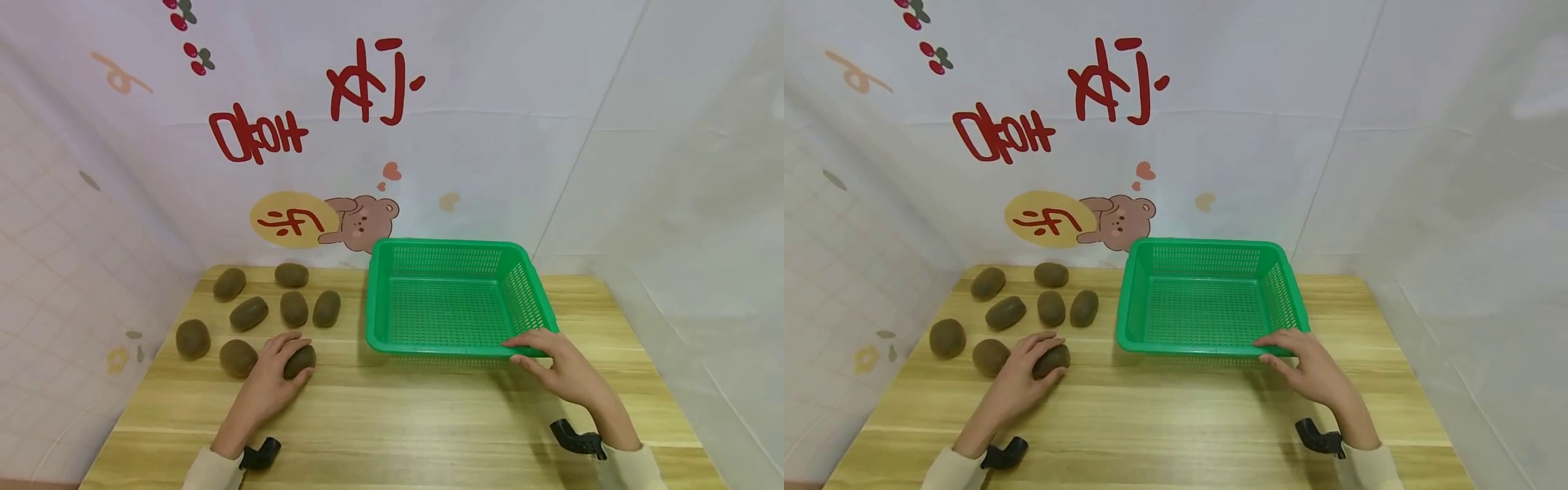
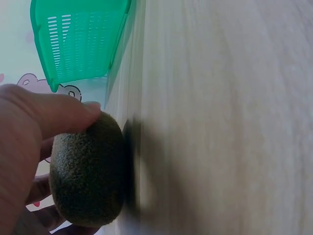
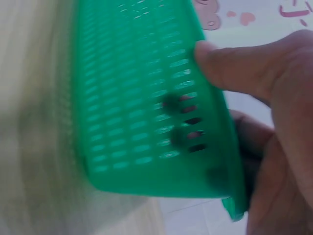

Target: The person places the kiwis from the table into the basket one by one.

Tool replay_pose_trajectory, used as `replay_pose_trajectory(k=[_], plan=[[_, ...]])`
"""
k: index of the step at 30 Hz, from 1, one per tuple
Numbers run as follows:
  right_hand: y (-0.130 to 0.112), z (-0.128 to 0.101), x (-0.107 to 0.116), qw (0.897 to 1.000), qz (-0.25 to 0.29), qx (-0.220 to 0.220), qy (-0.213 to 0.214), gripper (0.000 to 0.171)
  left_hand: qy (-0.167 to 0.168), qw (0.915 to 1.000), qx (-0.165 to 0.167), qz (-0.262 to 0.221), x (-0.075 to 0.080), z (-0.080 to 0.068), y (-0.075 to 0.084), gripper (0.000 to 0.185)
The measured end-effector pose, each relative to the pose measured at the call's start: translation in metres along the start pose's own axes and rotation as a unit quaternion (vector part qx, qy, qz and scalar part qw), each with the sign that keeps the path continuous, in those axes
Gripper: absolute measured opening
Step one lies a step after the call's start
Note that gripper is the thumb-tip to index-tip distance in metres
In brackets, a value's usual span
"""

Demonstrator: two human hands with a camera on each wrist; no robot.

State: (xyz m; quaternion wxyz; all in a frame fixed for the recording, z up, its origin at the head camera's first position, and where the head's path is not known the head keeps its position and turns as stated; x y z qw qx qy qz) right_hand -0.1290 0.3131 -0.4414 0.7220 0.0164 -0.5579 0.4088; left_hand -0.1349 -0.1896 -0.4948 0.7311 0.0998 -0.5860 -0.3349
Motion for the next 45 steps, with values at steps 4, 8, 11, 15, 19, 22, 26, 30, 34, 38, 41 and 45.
replay_pose_trajectory(k=[4,8,11,15,19,22,26,30,34,38,41,45], plan=[[0.000,0.001,0.002,0.999,0.021,-0.024,-0.020,0.036,-0.004,1.0000,0.002,0.006,-0.001,0.000,0.000,0.051],[0.002,0.003,0.004,0.997,0.027,-0.055,-0.037,0.032,-0.010,0.9999,0.006,0.011,-0.001,-0.001,-0.001,0.052],[0.004,0.004,0.005,0.995,0.034,-0.081,-0.052,0.029,-0.017,0.9997,0.011,0.016,-0.002,-0.001,-0.001,0.053],[0.006,0.005,0.007,0.990,0.050,-0.111,-0.074,0.023,-0.024,0.9994,0.018,0.016,-0.003,0.000,-0.001,0.053],[0.007,0.006,0.008,0.985,0.058,-0.136,-0.091,0.021,-0.023,0.9994,0.023,0.010,-0.003,0.000,-0.001,0.052],[0.007,0.006,0.008,0.983,0.059,-0.143,-0.097,0.021,-0.021,0.9995,0.024,0.005,-0.003,-0.001,-0.001,0.052],[0.008,0.006,0.008,0.983,0.061,-0.141,-0.098,0.022,-0.020,0.9994,0.027,-0.011,-0.002,0.001,0.001,0.053],[0.009,0.007,0.009,0.984,0.059,-0.138,-0.097,0.022,-0.013,0.9993,0.026,-0.026,-0.001,0.005,0.003,0.054],[0.008,0.008,0.010,0.984,0.055,-0.140,-0.096,0.022,0.007,0.9991,0.013,-0.040,0.003,0.011,0.007,0.053],[0.006,0.007,0.010,0.984,0.053,-0.145,-0.092,0.021,0.023,0.9985,-0.009,-0.050,0.008,0.018,0.012,0.052],[0.005,0.005,0.009,0.983,0.054,-0.147,-0.092,0.019,0.027,0.9982,-0.017,-0.051,0.011,0.022,0.015,0.051],[0.006,0.007,0.008,0.984,0.054,-0.145,-0.090,0.019,0.029,0.9975,-0.012,-0.063,0.015,0.028,0.018,0.051]])
Point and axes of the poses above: each hand's wrist, its own z-axis towards the middle knuckle, its own x-axis out of the back of the hand, y = z × x, the point moved 4 cm from there along z, towards the middle knuckle
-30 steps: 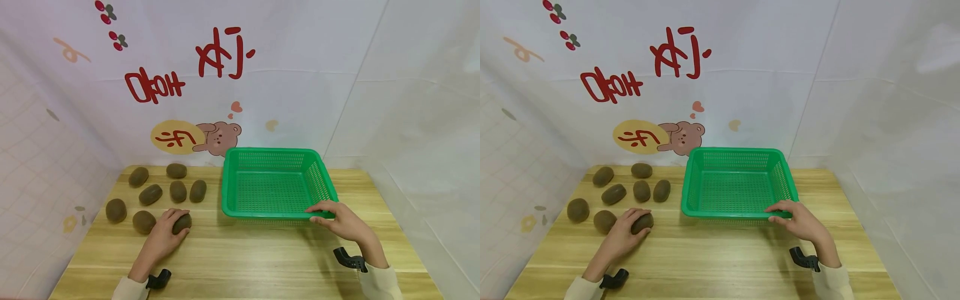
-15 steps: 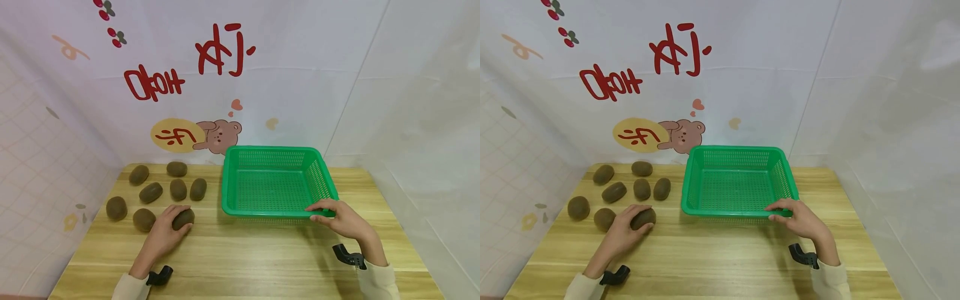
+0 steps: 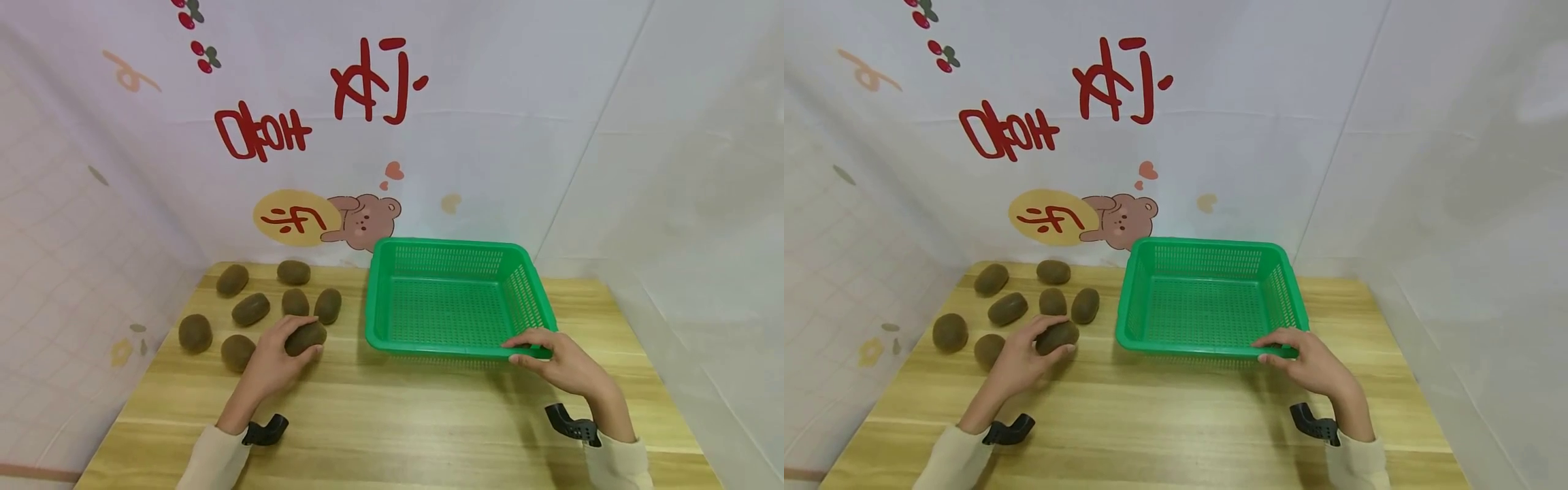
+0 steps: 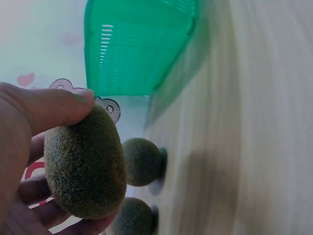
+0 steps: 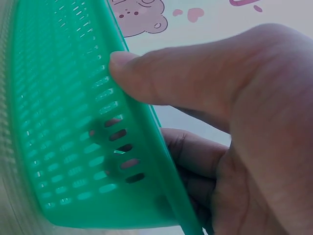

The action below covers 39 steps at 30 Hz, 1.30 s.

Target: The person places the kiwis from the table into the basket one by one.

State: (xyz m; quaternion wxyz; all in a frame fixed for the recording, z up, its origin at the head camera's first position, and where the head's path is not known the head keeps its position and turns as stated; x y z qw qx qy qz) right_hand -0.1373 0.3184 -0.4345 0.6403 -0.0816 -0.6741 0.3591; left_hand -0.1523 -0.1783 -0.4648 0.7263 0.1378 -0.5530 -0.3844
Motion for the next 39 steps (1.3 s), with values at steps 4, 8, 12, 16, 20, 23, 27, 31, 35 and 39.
replay_pose_trajectory(k=[4,8,12,16,20,23,27,31,35,39], plan=[[0.000,0.000,0.000,1.000,0.000,0.001,0.002,0.021,0.001,0.9997,0.011,-0.020,0.002,0.007,0.004,0.051],[0.000,0.000,0.001,1.000,0.000,0.002,0.001,0.022,0.005,0.9992,0.017,-0.036,0.003,0.014,0.008,0.052],[0.001,0.000,-0.001,1.000,0.005,-0.003,0.001,0.021,0.009,0.9983,0.019,-0.054,0.005,0.020,0.011,0.049],[0.001,0.001,-0.002,1.000,0.007,-0.006,-0.002,0.020,0.006,0.9969,0.034,-0.070,0.008,0.026,0.016,0.049],[0.000,0.001,0.000,1.000,0.005,-0.007,0.000,0.020,0.006,0.9953,0.050,-0.083,0.007,0.034,0.022,0.048],[0.000,0.001,0.001,1.000,0.001,-0.008,-0.001,0.020,0.007,0.9938,0.051,-0.098,0.005,0.039,0.028,0.049],[0.000,0.001,0.001,1.000,-0.006,-0.008,-0.002,0.020,0.011,0.9924,0.039,-0.116,0.003,0.045,0.037,0.050],[0.001,0.002,0.001,1.000,-0.006,0.006,0.003,0.022,0.019,0.9920,0.035,-0.120,0.001,0.051,0.043,0.047],[-0.001,0.002,0.000,1.000,-0.003,0.028,0.010,0.024,0.018,0.9901,0.040,-0.133,-0.002,0.055,0.046,0.047],[-0.002,0.002,0.000,0.999,0.003,0.033,0.013,0.025,0.011,0.9882,0.038,-0.148,-0.006,0.059,0.051,0.047]])
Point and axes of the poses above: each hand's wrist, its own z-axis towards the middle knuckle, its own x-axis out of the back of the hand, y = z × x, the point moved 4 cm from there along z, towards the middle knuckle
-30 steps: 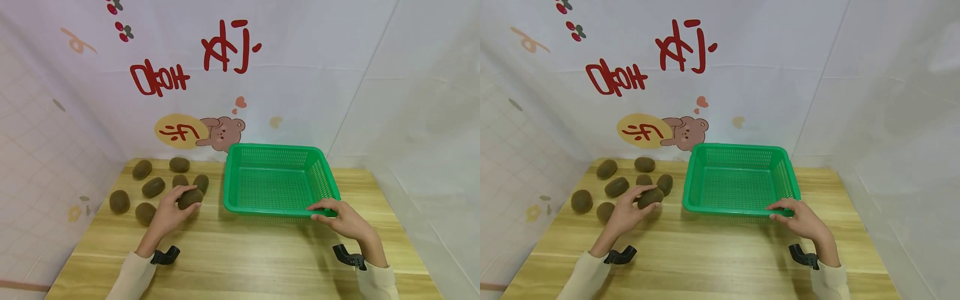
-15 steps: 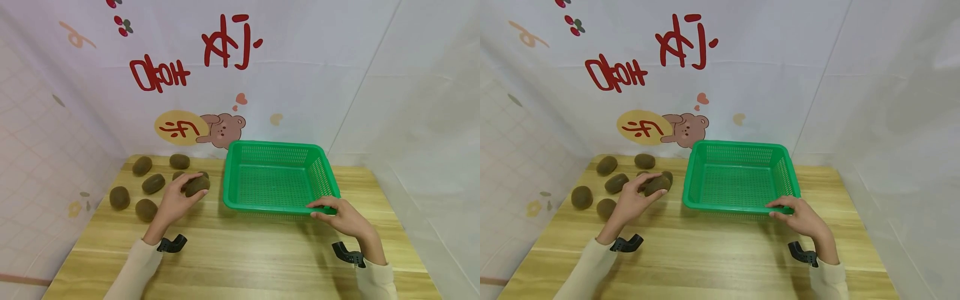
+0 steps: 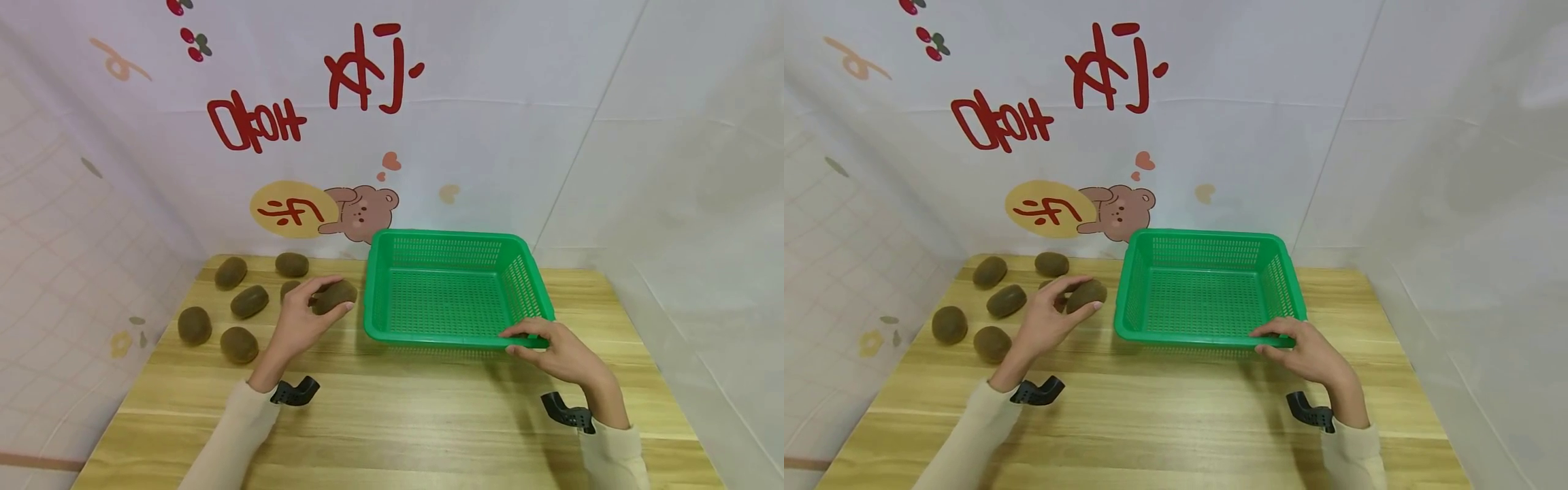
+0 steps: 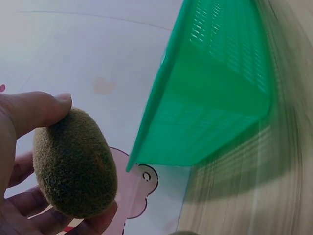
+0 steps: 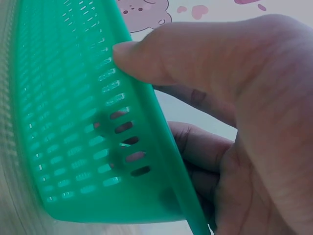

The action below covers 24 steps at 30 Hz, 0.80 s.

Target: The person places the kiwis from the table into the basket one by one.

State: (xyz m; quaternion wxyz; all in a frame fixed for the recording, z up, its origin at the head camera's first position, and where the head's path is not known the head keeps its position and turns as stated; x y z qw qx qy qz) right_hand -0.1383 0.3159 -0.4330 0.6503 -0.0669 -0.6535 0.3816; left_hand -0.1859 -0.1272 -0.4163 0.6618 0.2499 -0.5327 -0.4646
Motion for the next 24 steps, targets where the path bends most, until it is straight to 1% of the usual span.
replay_pose_trajectory(k=[4,7,12,18,24], plan=[[0.000,0.000,0.000,1.000,0.004,-0.006,-0.004,0.024,-0.005,1.0000,-0.004,-0.003,-0.004,0.003,0.005,0.047],[0.002,0.000,0.000,1.000,0.002,-0.012,-0.009,0.023,-0.006,0.9999,-0.014,-0.006,-0.008,0.006,0.010,0.047],[0.005,0.000,0.002,1.000,-0.006,-0.018,-0.010,0.023,-0.013,0.9991,-0.032,-0.026,-0.016,0.013,0.018,0.048],[0.005,0.000,0.001,1.000,0.008,-0.024,-0.014,0.021,-0.025,0.9981,-0.048,-0.029,-0.028,0.020,0.024,0.049],[0.005,0.001,-0.001,1.000,0.006,-0.007,-0.008,0.020,-0.036,0.9968,-0.063,-0.032,-0.040,0.025,0.032,0.049]])
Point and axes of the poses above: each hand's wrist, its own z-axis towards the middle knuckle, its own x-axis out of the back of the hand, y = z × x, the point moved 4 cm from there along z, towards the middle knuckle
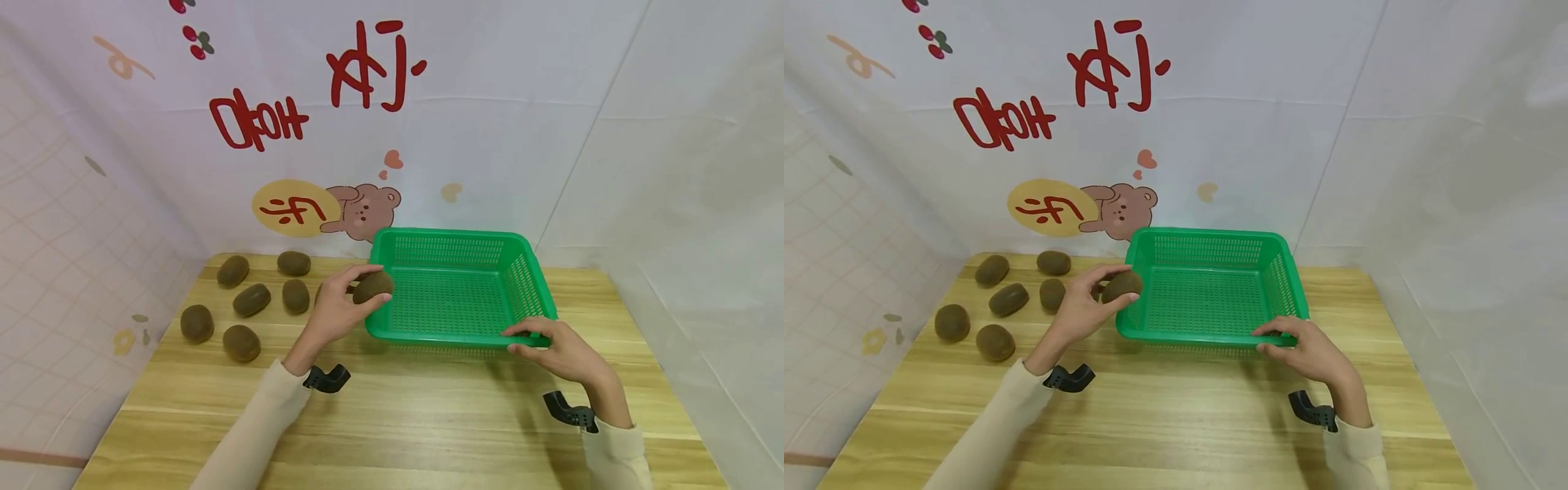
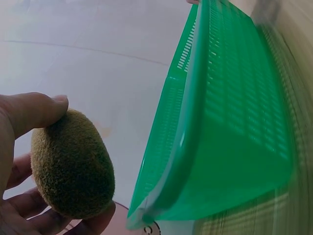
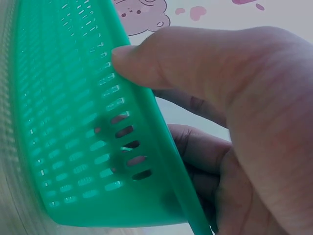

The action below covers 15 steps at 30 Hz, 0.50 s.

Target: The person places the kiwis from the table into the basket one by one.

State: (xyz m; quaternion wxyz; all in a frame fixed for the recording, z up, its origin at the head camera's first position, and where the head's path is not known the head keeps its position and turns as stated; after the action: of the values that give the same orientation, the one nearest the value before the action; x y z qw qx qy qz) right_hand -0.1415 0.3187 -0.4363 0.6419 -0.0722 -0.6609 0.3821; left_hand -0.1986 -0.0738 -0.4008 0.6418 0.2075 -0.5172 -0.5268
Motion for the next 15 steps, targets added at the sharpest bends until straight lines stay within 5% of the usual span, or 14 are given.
replay_pose_trajectory(k=[15], plan=[[-0.024,0.000,0.002,0.997,-0.071,-0.015,0.019,0.018,-0.027,0.9996,-0.001,-0.007,-0.017,0.008,0.006,0.047]])
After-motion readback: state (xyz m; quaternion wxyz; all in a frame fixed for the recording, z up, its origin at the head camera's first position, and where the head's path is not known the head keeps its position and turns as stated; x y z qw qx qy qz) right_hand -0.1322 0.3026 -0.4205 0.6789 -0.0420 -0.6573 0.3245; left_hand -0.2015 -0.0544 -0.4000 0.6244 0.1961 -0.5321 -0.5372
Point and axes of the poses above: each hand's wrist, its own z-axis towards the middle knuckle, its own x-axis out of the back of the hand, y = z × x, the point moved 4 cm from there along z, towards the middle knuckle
